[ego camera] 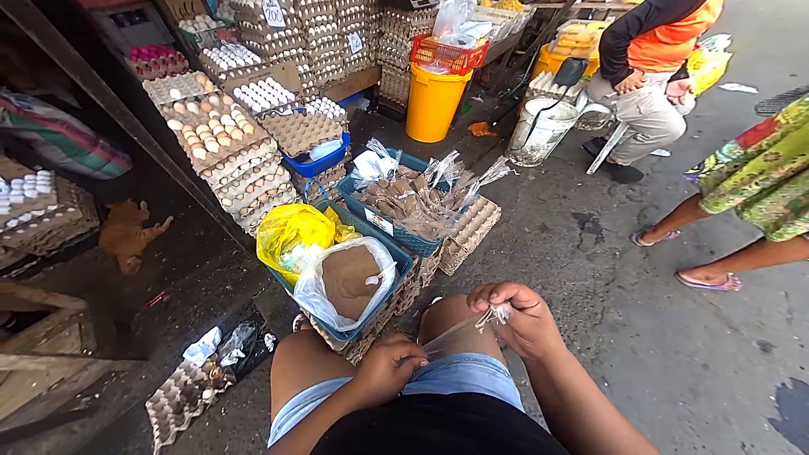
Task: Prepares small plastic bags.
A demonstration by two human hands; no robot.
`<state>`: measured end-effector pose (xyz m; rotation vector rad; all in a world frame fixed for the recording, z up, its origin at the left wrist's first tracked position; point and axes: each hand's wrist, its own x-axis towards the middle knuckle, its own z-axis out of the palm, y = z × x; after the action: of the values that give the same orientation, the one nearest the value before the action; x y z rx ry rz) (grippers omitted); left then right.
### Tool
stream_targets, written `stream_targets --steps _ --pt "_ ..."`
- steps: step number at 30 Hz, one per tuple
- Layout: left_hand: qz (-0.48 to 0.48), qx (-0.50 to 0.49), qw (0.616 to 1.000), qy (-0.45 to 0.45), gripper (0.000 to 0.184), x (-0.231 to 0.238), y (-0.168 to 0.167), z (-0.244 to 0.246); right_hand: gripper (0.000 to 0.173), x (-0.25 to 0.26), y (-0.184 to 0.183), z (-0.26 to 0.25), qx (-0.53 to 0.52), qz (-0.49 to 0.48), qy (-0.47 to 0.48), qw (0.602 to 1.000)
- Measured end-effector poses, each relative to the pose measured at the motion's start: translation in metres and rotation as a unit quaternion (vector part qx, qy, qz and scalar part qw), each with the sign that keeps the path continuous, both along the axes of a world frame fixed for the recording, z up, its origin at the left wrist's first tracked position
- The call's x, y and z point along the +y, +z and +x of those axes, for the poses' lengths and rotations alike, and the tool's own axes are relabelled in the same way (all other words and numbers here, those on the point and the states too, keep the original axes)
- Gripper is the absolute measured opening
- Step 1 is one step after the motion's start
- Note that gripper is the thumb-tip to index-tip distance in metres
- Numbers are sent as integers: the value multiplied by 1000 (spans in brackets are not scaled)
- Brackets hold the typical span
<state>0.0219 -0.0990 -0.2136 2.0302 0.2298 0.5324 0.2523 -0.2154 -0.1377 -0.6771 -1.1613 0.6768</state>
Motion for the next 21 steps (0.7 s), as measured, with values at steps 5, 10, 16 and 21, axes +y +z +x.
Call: stream_targets --steps 5,10,16,21 --pt "-8 10 1000 4 17 1 3 1 11 2 3 6 106 -3 -58 993" --pt "-6 32 999 -27 30 1 4 4 12 -2 7 7 177 -14 -51 983" --pt "-24 1 999 -47 32 4 0 1 24 -7 -1 16 -40 -34 -42 998" --pt "-29 1 999 -42 34 5 -1 -2 30 2 1 12 -29 -15 -89 996"
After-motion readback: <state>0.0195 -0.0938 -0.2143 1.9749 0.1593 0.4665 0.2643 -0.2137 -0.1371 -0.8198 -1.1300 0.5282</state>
